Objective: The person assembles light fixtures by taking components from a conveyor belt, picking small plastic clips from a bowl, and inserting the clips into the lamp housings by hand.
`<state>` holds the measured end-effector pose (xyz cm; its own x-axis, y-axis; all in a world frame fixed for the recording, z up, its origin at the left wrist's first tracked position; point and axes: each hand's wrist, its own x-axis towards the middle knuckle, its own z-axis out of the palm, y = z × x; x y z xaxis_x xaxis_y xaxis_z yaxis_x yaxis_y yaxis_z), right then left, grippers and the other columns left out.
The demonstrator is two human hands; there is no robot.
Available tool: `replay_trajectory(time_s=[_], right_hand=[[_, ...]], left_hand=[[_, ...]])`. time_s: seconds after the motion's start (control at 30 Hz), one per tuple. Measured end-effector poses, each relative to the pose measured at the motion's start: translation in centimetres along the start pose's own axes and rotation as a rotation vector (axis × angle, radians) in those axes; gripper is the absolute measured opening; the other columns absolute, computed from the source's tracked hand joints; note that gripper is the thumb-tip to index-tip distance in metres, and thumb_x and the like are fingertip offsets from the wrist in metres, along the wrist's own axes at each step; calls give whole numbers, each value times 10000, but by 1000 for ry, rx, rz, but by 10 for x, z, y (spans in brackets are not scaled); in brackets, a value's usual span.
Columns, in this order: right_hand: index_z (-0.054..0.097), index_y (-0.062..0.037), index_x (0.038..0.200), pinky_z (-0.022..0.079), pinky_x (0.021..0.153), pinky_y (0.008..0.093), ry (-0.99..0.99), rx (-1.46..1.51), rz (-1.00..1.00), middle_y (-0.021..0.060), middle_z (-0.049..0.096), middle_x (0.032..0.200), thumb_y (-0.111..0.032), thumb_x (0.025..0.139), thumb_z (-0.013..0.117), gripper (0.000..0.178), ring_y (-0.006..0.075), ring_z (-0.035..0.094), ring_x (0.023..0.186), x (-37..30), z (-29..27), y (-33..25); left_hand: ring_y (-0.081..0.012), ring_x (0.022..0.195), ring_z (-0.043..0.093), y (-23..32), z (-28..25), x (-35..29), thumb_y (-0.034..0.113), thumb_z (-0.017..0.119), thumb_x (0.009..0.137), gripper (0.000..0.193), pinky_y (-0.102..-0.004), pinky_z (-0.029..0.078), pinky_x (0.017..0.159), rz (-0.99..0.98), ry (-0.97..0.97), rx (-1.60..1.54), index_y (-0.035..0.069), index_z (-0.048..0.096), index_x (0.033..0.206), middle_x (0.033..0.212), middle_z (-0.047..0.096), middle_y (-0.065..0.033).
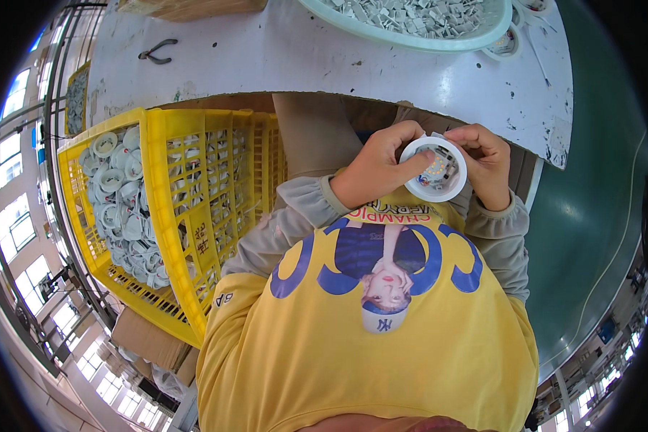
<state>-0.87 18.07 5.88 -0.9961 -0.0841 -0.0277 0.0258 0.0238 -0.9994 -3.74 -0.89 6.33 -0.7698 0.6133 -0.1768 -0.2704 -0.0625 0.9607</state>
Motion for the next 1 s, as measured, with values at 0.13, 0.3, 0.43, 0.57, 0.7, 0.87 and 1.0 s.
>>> replay_trajectory(time_s=[0.13,0.3,0.43,0.57,0.7,0.87,1.0], right_hand=[[586,34,907,476,636,197,-20,40,36,84,643,819,11,800,592,110,90,598,736,-3,-2,-4],[587,35,914,474,654,202,-13,68,31,87,642,833,23,811,572,105,94,598,753,-5,-1,-2],[588,34,922,472,659,202,-36,19,38,81,643,837,27,817,562,108,91,597,752,-5,-3,-3],[587,32,929,467,668,205,-92,-45,64,72,645,835,20,821,557,112,89,593,754,-5,-6,-9],[589,24,939,465,678,208,-142,-59,80,69,643,846,19,827,545,120,92,590,769,-5,-10,-9],[586,25,953,465,703,211,-181,1,88,75,632,883,25,831,532,134,93,585,798,-7,-11,-7],[577,36,964,467,721,218,-233,12,113,70,623,895,26,836,520,140,99,586,817,-7,-10,-10]], left_hand=[[-48,709,510,-2,1,0,172,626,804,198,-219,424,616,41,13,66,14,533,880,783,562,-17],[-59,714,513,-2,1,3,193,653,785,238,-228,427,614,39,22,125,13,525,875,779,558,-26],[-67,720,512,-2,1,2,198,665,771,260,-237,431,617,20,24,142,9,514,866,775,550,-32],[-66,720,510,0,-1,2,198,664,770,257,-238,431,619,26,9,177,8,514,858,776,551,-34],[-70,739,520,0,0,2,175,656,776,262,-239,437,631,-10,-8,181,4,485,878,784,553,-45],[-75,761,528,-2,2,0,126,630,791,278,-235,440,642,-17,-41,83,1,435,944,798,559,-66],[-81,757,525,-3,0,0,113,611,802,275,-240,438,645,24,-80,155,3,426,973,805,553,-67]])
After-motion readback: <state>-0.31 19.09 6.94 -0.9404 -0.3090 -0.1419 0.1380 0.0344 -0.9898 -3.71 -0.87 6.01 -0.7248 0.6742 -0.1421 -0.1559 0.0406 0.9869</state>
